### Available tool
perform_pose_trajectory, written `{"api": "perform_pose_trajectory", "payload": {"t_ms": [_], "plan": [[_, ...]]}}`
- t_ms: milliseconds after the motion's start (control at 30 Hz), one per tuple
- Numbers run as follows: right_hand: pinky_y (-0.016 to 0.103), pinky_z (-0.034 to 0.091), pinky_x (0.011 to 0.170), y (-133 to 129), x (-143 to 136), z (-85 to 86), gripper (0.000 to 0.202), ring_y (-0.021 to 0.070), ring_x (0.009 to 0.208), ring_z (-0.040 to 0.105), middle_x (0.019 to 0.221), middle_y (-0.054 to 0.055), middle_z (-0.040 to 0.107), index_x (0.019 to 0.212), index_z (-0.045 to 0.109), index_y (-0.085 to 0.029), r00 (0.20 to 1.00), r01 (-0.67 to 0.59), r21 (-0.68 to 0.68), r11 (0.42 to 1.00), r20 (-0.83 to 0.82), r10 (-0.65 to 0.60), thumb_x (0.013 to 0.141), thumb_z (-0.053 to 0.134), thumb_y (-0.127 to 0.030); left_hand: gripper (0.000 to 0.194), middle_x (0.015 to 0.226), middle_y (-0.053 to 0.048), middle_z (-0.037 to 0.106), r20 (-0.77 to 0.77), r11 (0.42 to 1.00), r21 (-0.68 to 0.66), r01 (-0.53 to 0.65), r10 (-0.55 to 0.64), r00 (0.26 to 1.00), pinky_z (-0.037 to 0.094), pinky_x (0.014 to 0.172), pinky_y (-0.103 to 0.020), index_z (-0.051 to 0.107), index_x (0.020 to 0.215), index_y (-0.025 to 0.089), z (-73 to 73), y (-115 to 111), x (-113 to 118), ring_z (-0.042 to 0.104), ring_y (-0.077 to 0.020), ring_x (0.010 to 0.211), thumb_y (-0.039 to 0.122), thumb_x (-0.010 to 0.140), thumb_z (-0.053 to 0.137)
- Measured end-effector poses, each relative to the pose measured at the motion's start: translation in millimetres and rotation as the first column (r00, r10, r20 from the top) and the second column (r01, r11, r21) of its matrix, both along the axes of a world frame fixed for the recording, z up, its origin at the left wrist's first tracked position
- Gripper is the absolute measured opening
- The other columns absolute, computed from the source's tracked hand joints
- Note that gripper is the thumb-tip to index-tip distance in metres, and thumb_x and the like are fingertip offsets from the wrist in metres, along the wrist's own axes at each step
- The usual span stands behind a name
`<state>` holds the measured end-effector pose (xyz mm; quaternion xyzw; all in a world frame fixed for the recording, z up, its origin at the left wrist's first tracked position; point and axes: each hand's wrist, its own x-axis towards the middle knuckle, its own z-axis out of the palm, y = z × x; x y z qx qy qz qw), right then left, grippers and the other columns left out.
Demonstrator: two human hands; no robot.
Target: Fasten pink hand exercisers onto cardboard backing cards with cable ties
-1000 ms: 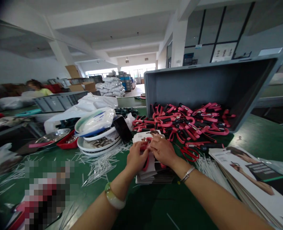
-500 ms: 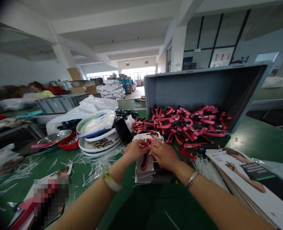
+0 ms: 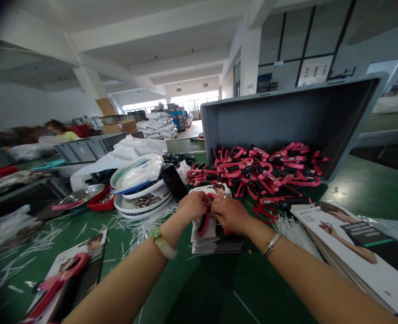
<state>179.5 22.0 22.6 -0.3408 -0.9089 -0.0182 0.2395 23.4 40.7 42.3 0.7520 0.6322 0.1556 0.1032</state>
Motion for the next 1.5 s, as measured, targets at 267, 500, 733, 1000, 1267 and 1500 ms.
{"api": "perform_pose_trajectory", "payload": {"t_ms": [267, 500, 733, 1000, 1267, 1500], "plan": [[0.035, 0.045, 0.086, -3.7, 0.7, 23.7, 0.024, 0.0197, 0.086, 0.062, 0.083, 0.003, 0.068, 0.071, 0.070, -0.024, 0.984, -0.072, -0.129, 0.989, 0.155, 0.091, 0.073, 0.053, -0.007, 0.035, 0.115, -0.009, 0.063, 0.178, 0.962, 0.248, -0.115, 0.072, 0.981, 0.044, 0.088, -0.043, 0.068, 0.101, 0.026, -9.4, -12.2, -20.7, 0.059, -0.0293, 0.104, 0.048, 0.074, 0.064], [0.036, 0.047, 0.082, -26.0, 11.1, 16.1, 0.012, 0.0226, 0.094, 0.059, 0.106, 0.008, 0.064, 0.080, 0.070, -0.021, 0.977, -0.050, -0.083, 0.995, 0.203, 0.066, 0.079, 0.058, -0.022, 0.042, 0.087, -0.008, 0.067, 0.863, 0.973, -0.042, -0.225, 0.149, 0.482, 0.051, 0.068, -0.028, 0.058, 0.106, 0.014, -57.8, -41.8, -54.8, 0.064, -0.0167, 0.074, 0.044, 0.077, 0.061], [0.033, 0.045, 0.070, -34.7, -8.5, 9.4, 0.016, 0.0217, 0.081, 0.060, 0.084, 0.008, 0.069, 0.083, 0.069, -0.020, 0.982, 0.078, 0.041, 0.996, 0.166, -0.084, 0.085, 0.053, -0.021, 0.020, 0.082, -0.005, 0.071, 0.932, 0.994, 0.001, -0.105, 0.037, 0.360, 0.051, 0.071, -0.028, 0.066, 0.087, 0.015, -75.4, -49.2, -40.2, 0.066, -0.0166, 0.075, 0.031, 0.076, 0.064], [0.031, 0.045, 0.073, -23.4, -27.6, -13.9, 0.018, 0.0197, 0.083, 0.062, 0.084, 0.002, 0.070, 0.082, 0.068, -0.024, 0.929, 0.213, -0.244, 0.946, -0.250, -0.273, 0.087, 0.054, -0.034, 0.016, 0.091, -0.002, 0.073, 0.641, 0.915, 0.398, -0.072, -0.221, 0.735, 0.050, 0.080, -0.027, 0.071, 0.090, 0.023, -78.5, -51.1, -36.0, 0.065, -0.0155, 0.086, 0.019, 0.085, 0.057], [0.031, 0.043, 0.074, -26.6, -26.5, -14.5, 0.021, 0.0201, 0.084, 0.060, 0.085, 0.005, 0.067, 0.082, 0.064, -0.021, 0.933, 0.212, -0.237, 0.948, -0.238, -0.269, 0.090, 0.047, -0.032, 0.020, 0.089, -0.002, 0.072, 0.539, 0.878, 0.477, -0.049, -0.248, 0.805, 0.051, 0.075, -0.023, 0.071, 0.092, 0.022, -76.2, -52.6, -36.3, 0.066, -0.0130, 0.083, 0.009, 0.084, 0.056], [0.031, 0.042, 0.074, -26.0, -25.4, -16.2, 0.022, 0.0201, 0.084, 0.060, 0.085, 0.005, 0.067, 0.082, 0.063, -0.022, 0.938, 0.206, -0.235, 0.950, -0.228, -0.260, 0.091, 0.047, -0.034, 0.020, 0.089, -0.001, 0.072, 0.522, 0.885, 0.463, -0.052, -0.225, 0.823, 0.050, 0.074, -0.022, 0.071, 0.092, 0.023, -74.3, -54.2, -35.3, 0.066, -0.0120, 0.082, 0.011, 0.085, 0.055]]}}
